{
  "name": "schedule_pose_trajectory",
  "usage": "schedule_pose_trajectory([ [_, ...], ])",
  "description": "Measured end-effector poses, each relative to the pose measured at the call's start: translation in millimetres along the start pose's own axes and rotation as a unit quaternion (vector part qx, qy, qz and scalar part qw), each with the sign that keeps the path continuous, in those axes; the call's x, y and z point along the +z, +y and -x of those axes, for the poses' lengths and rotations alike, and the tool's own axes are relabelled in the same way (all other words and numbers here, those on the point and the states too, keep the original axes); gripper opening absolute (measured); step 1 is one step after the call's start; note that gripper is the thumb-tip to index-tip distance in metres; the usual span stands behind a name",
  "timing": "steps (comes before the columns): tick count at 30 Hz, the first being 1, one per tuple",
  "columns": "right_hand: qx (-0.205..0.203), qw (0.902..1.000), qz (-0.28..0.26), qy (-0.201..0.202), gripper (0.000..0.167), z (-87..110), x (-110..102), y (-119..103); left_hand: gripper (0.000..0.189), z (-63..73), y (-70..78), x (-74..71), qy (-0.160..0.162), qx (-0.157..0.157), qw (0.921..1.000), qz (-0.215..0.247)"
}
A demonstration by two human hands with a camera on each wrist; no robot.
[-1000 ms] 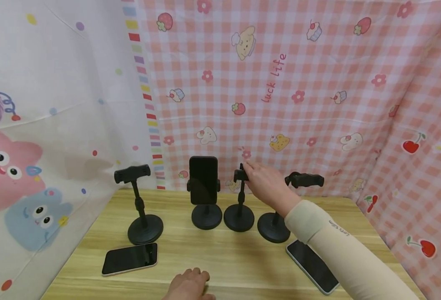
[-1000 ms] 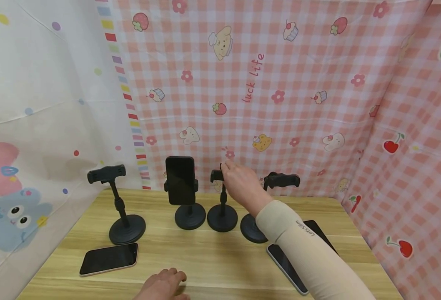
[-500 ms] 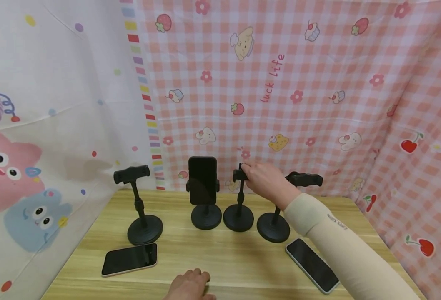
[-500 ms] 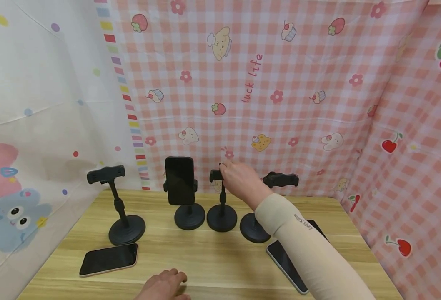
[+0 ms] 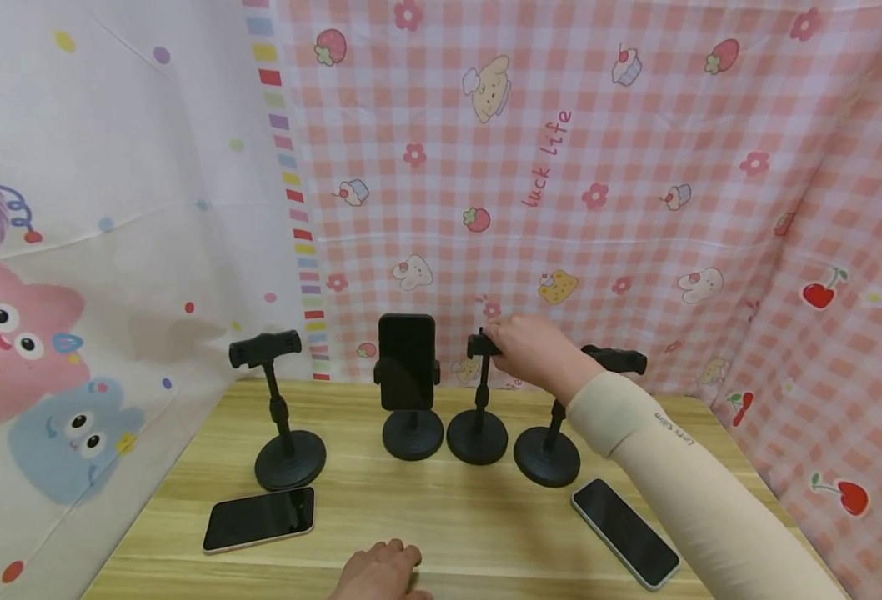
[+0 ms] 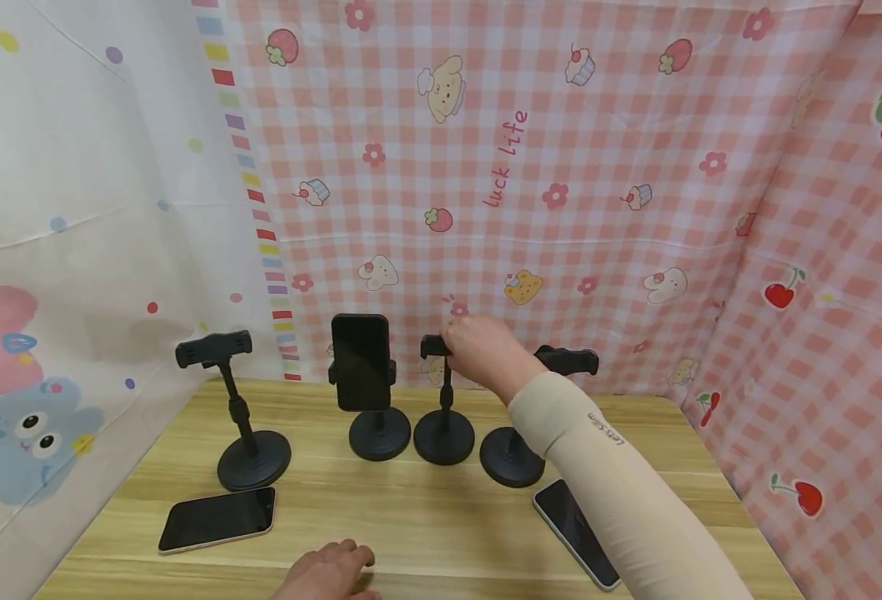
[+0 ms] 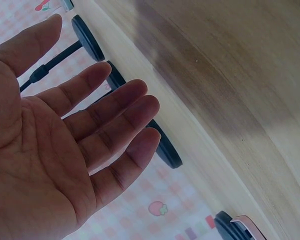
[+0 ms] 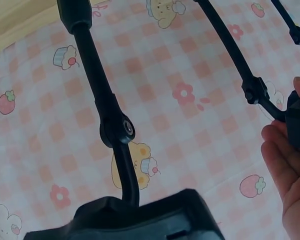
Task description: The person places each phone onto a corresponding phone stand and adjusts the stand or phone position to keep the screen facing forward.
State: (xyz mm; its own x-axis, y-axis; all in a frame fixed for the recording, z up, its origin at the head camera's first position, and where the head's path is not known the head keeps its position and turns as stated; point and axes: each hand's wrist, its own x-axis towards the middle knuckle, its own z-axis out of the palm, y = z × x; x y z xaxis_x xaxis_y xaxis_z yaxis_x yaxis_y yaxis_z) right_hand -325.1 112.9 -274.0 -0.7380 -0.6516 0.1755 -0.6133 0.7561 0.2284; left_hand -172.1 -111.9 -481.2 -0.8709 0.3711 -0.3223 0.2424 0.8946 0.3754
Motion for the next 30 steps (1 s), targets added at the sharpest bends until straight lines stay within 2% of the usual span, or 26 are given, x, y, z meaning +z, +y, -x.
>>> schedule_pose_trajectory([
  [9, -0.001, 0.9992, -0.035, -0.018, 0.008, -5.5, -6.0, 5.9, 0.036, -0.5, -0.3, 2.2, 0.011, 0.007, 0.9999, -0.007],
  [20, 0.008, 0.9987, -0.006, -0.050, 0.008, -10.1, -13.3, 3.6, 0.036, -0.1, 0.4, 2.5, 0.018, 0.013, 0.9997, -0.013],
  [25, 0.012, 0.9985, 0.000, -0.054, 0.010, -11.1, -13.1, 3.2, 0.035, 0.7, 0.0, 2.9, 0.021, 0.020, 0.9995, -0.014],
  [30, 0.010, 0.9984, 0.000, -0.055, 0.012, -12.4, -14.0, 3.6, 0.034, 0.0, 0.9, 3.0, 0.013, 0.013, 0.9998, -0.011],
])
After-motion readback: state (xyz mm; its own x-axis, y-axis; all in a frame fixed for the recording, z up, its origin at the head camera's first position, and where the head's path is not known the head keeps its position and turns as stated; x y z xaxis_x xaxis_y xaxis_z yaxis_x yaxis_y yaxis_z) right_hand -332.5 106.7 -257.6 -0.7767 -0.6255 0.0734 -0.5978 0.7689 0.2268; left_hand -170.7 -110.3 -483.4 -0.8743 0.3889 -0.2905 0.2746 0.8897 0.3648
